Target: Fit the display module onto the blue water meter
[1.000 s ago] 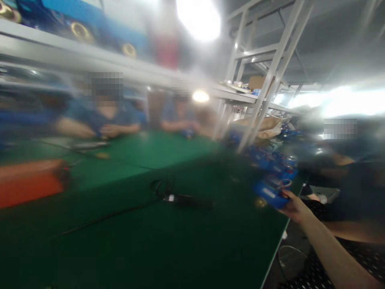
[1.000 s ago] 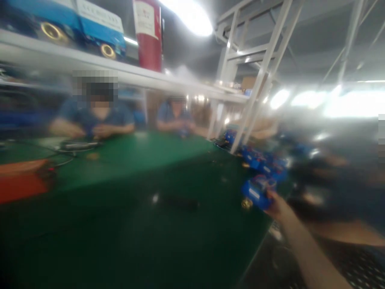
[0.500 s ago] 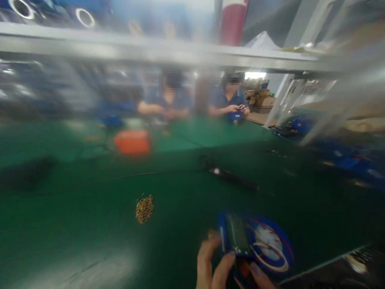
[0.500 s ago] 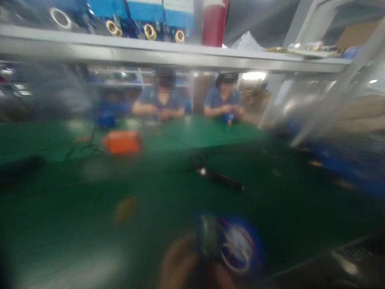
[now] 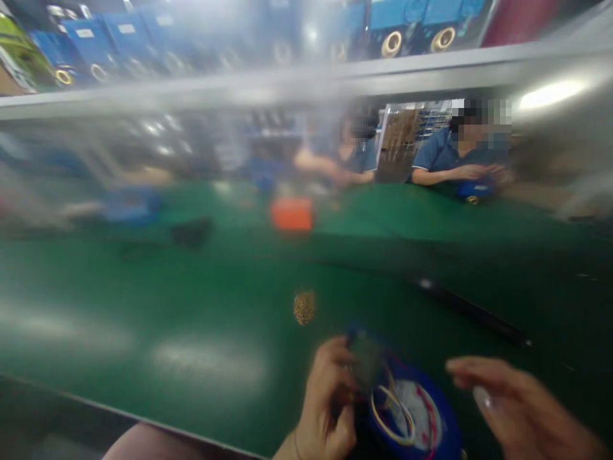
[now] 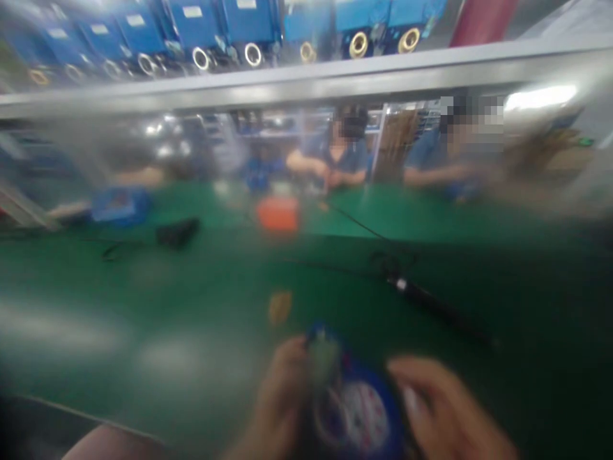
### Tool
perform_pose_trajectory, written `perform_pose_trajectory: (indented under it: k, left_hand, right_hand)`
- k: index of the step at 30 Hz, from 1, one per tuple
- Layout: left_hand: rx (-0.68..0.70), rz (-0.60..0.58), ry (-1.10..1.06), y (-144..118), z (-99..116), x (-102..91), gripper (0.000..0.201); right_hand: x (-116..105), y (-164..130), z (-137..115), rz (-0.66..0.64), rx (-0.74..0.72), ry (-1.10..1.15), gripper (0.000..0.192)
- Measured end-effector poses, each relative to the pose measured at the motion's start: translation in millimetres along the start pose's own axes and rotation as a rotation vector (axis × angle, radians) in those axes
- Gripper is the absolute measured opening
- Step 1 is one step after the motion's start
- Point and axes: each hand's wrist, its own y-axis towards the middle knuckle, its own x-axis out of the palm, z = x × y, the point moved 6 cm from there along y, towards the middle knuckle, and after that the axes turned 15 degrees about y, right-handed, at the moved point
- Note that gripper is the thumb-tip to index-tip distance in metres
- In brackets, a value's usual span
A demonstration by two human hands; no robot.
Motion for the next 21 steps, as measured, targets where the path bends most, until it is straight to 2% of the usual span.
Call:
perform_pose_trajectory:
  k: [1,2,3,5,6,7,10,12,15,17,19,21]
  left_hand:
    - [0.004,-0.015,-0.045,-0.4,-0.2,0.4,0.027]
    - [0.004,-0.035,-0.088,0.0,-1.0,1.3,0.031]
    - [0.001,-0.066,-0.125,0.9,-2.6,3.0,0.034]
    - [-0.011,-0.131,-0.177,4.4,-9.3,6.2,0.037]
    - [-0.011,-0.16,-0.193,6.9,-14.4,6.9,0.037]
    - [-0.012,-0.179,-0.202,10.0,-21.3,5.9,0.038]
    - [-0.023,-0.118,-0.098,26.1,-51.5,-11.5,0.042]
    - [-0.003,-0.107,0.22,41.5,-71.1,-25.5,0.043]
    - [0.166,-0.336,0.831,63.8,-88.4,-23.4,0.045]
    - [0.256,-0.456,1.045,75.6,-95.7,-14.9,0.046]
    - [0.212,-0.448,1.15,88.0,-103.6,-10.5,0.044]
    - [0.078,-0.412,1.21,97.8,-116.2,-10.1,0.042]
  right_hand:
    - [-16.9,16.8,8.8,0.047,0.033,-0.061,0.042]
    - [-19.2,30.6,18.9,-0.056,0.09,-0.07,0.052]
    - [-11.7,39.1,27.0,-0.218,0.136,-0.028,0.065]
    - [17.5,38.4,36.3,-0.542,0.241,0.127,0.085]
    - [32.4,33.2,37.4,-0.641,0.283,0.218,0.091]
    - [44.7,28.0,38.0,-0.687,0.315,0.297,0.093]
    - [60.1,20.9,47.4,-0.621,0.323,0.412,0.089]
    - [56.9,20.9,64.0,-0.545,0.302,0.409,0.086]
    - [50.1,18.4,96.3,-0.411,0.336,0.39,0.079]
    - [54.5,12.6,109.3,-0.331,0.384,0.456,0.076]
    - [66.5,6.9,108.7,-0.271,0.42,0.561,0.073]
    - [82.3,3.8,96.0,-0.243,0.452,0.636,0.071]
